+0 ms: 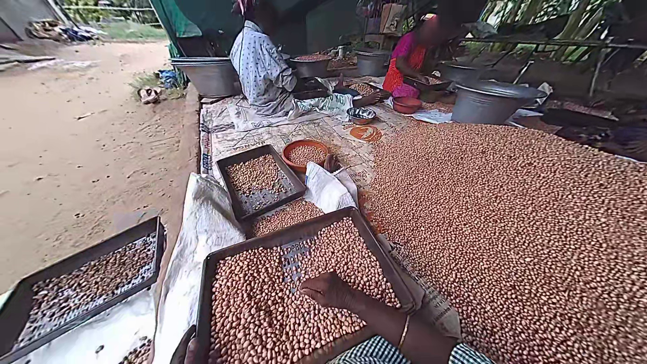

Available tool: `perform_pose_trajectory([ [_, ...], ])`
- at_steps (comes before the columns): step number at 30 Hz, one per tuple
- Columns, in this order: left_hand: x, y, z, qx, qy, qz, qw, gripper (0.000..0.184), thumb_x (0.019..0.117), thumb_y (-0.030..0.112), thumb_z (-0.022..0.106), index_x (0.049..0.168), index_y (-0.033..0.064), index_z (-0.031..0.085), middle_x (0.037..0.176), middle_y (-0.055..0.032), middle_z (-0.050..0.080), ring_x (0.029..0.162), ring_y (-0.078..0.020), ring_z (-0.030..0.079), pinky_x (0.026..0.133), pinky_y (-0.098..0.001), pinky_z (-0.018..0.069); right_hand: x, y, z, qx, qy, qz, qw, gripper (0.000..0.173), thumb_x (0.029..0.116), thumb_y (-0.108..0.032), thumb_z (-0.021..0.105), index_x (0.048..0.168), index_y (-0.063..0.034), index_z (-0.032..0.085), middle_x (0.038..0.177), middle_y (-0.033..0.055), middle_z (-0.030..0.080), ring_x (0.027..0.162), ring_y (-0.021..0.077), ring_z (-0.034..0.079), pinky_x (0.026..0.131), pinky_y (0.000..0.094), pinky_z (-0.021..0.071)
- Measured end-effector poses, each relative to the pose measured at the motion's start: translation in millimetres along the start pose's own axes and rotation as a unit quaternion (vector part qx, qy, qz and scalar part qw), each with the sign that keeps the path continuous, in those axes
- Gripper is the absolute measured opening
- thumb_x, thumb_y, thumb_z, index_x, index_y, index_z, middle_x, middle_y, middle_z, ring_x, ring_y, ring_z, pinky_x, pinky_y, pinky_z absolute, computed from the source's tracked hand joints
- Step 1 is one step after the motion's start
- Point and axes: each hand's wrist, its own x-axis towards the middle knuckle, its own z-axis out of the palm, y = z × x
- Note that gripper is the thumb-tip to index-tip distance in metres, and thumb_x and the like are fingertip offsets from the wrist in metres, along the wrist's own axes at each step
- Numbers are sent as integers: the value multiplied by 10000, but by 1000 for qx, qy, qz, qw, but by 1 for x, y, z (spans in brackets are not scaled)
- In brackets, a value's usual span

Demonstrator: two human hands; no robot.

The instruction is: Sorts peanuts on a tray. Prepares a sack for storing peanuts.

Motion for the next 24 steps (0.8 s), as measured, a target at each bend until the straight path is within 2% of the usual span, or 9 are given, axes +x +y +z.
perform_pose_trajectory([
  [2,-4,5,0,-65,35,-26,997,536,1106,248,191,1367,-121,480,1108,-82,673,938,29,631,873,-171,508,2,0,2,-17,38,19,999,250,959,-21,564,1099,108,727,935,238,755,799,364,758,746,490,601],
  [5,-4,-6,-2,-151,74,-40,985,629,1109,371,102,1396,-52,469,996,11,732,798,59,667,745,-158,547,12,0,1,32,15,129,991,311,1006,-41,504,1223,150,619,983,256,724,847,342,726,798,457,576],
  [7,-6,-11,-2,-169,78,-46,981,619,1108,386,104,1398,-13,476,996,9,727,816,30,670,771,-189,546,23,-7,1,103,-43,137,984,297,973,33,501,1243,154,518,1064,231,694,945,248,703,859,370,562],
  [11,-7,-15,-3,-186,74,-50,979,647,1102,400,51,1418,16,467,1007,-17,734,852,-11,688,803,-233,557,62,-51,40,264,-219,-19,939,304,919,103,483,1219,158,483,1154,212,674,1067,158,685,963,280,541],
  [15,-6,-11,-1,-276,92,-72,954,656,1104,403,8,1417,27,444,935,7,748,803,-25,711,759,-223,581,87,-94,110,293,-322,-108,894,249,932,109,539,1173,158,583,1097,257,690,1022,258,702,935,339,546],
  [19,-8,-14,-4,-297,79,-86,948,707,1081,455,-40,1434,43,413,999,-2,757,830,-43,720,764,-235,587,74,-100,147,251,-285,-150,913,231,879,57,640,1096,137,649,977,263,693,898,323,700,821,399,556],
  [21,-10,-12,-1,-219,90,-66,969,652,1097,410,3,1406,38,441,1001,3,755,807,-10,705,739,-202,570,64,-98,131,171,-345,-151,911,166,938,-5,605,1053,86,682,975,228,681,905,336,693,808,436,559],
  [22,-13,-12,-1,-139,85,-37,986,628,1099,382,58,1435,4,430,1063,-39,732,861,-12,682,792,-217,545,64,-101,113,135,-407,-122,895,181,979,-19,566,1059,88,688,1007,240,682,940,361,687,817,471,539],
  [24,-18,-11,-1,12,81,21,996,616,1098,408,169,1487,-16,391,1187,-147,698,1003,-114,679,889,-322,530,68,-91,83,70,-526,-82,844,205,1007,-53,520,1056,65,680,989,219,664,952,359,661,804,504,503],
])
